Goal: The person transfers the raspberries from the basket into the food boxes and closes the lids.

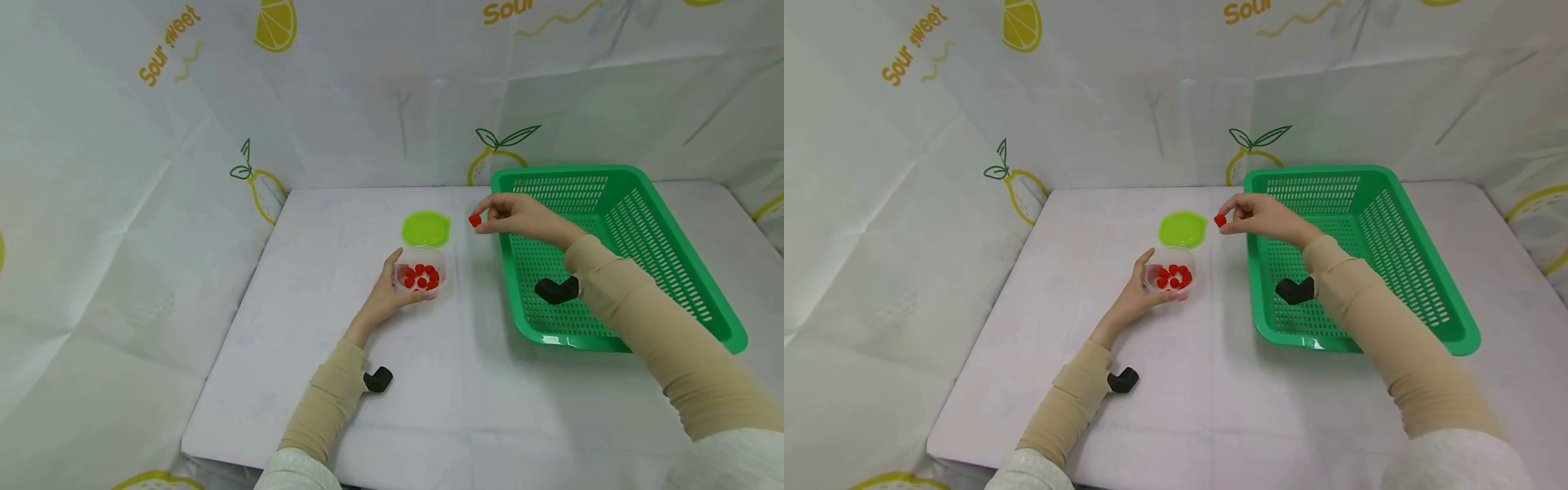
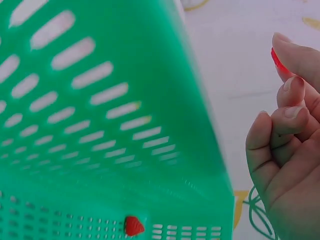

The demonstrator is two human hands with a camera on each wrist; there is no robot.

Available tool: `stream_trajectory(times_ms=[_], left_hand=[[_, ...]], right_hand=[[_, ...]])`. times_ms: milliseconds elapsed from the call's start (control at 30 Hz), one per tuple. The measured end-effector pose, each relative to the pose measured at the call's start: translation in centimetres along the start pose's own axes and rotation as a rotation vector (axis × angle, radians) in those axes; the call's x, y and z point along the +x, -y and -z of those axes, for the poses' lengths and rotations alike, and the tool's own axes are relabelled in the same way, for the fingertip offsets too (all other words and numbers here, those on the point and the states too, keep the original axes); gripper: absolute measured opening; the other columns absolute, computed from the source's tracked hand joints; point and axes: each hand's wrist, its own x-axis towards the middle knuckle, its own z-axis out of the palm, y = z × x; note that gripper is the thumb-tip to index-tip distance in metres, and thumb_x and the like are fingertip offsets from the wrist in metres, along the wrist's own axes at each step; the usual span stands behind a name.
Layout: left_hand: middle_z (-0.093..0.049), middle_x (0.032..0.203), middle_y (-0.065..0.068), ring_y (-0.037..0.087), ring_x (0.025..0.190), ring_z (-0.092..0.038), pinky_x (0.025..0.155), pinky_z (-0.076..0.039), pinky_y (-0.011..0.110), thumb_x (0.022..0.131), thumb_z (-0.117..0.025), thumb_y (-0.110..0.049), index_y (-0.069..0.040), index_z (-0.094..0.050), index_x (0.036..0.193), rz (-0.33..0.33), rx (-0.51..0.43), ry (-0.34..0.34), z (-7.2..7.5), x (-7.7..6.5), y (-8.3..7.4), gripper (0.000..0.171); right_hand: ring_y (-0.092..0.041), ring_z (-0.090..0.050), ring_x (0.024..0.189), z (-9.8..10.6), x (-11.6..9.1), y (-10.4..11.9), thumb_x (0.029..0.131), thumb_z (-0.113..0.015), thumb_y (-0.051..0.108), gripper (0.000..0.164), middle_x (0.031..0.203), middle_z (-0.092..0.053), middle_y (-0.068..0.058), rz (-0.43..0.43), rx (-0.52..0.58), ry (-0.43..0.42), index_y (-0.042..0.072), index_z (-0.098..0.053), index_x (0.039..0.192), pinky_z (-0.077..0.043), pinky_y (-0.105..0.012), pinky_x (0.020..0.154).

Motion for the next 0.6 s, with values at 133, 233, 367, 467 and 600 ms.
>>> stream_trajectory(times_ms=[133, 233, 367, 467, 600], left_hand=[[-0.032, 0.147, -0.002, 0.021, 0.138, -0.027, 0.11, -0.029, 0.053, 0.066, -0.079, -0.051, -0.044, -0.01, 0.144, 0.001, 0.001, -0.002, 0.0, 0.0, 0.0, 0.104], [-0.031, 0.147, -0.002, 0.021, 0.138, -0.027, 0.11, -0.029, 0.054, 0.066, -0.079, -0.051, -0.044, -0.01, 0.144, 0.001, 0.002, -0.006, 0.0, 0.0, 0.0, 0.104], [-0.031, 0.147, -0.002, 0.021, 0.137, -0.028, 0.11, -0.029, 0.054, 0.067, -0.078, -0.051, -0.044, -0.01, 0.144, -0.005, 0.008, -0.005, 0.0, 0.0, 0.1, 0.103], [-0.03, 0.149, -0.002, 0.02, 0.138, -0.028, 0.11, -0.03, 0.053, 0.068, -0.078, -0.05, -0.044, -0.01, 0.144, -0.003, 0.012, 0.002, 0.1, 0.1, 0.1, 0.103], [-0.024, 0.152, -0.003, 0.02, 0.139, -0.025, 0.111, -0.029, 0.053, 0.07, -0.078, -0.046, -0.04, -0.008, 0.146, 0.01, 0.006, 0.018, 0.2, 0.1, 0.0, 0.103]], right_hand=[[-0.021, -0.048, 0.074, -0.8, 0.7, 0.7, 0.083, -0.069, 0.039, 0.036, 0.073, -0.051, -0.004, 0.033, 0.012, -0.002, 0.017, -0.061, 0.11, -0.041, -0.029, 0.065], [-0.018, -0.046, 0.07, -1.4, 1.3, 1.2, 0.083, -0.068, 0.037, 0.035, 0.072, -0.049, -0.002, 0.053, 0.035, 0.0, 0.015, -0.061, 0.11, -0.04, -0.03, 0.062], [-0.017, -0.043, 0.064, -2.3, 2.1, 2.1, 0.084, -0.069, 0.031, 0.032, 0.071, -0.049, -0.001, 0.068, 0.062, 0.008, 0.014, -0.061, 0.11, -0.039, -0.028, 0.059], [-0.018, -0.042, 0.063, -3.0, 2.7, 2.6, 0.085, -0.068, 0.027, 0.031, 0.07, -0.05, -0.001, 0.089, 0.068, 0.028, 0.012, -0.061, 0.111, -0.038, -0.026, 0.058], [-0.02, -0.043, 0.065, -4.0, 3.4, 3.1, 0.086, -0.068, 0.023, 0.029, 0.071, -0.051, -0.004, 0.12, 0.071, 0.057, 0.009, -0.061, 0.111, -0.038, -0.027, 0.059]])
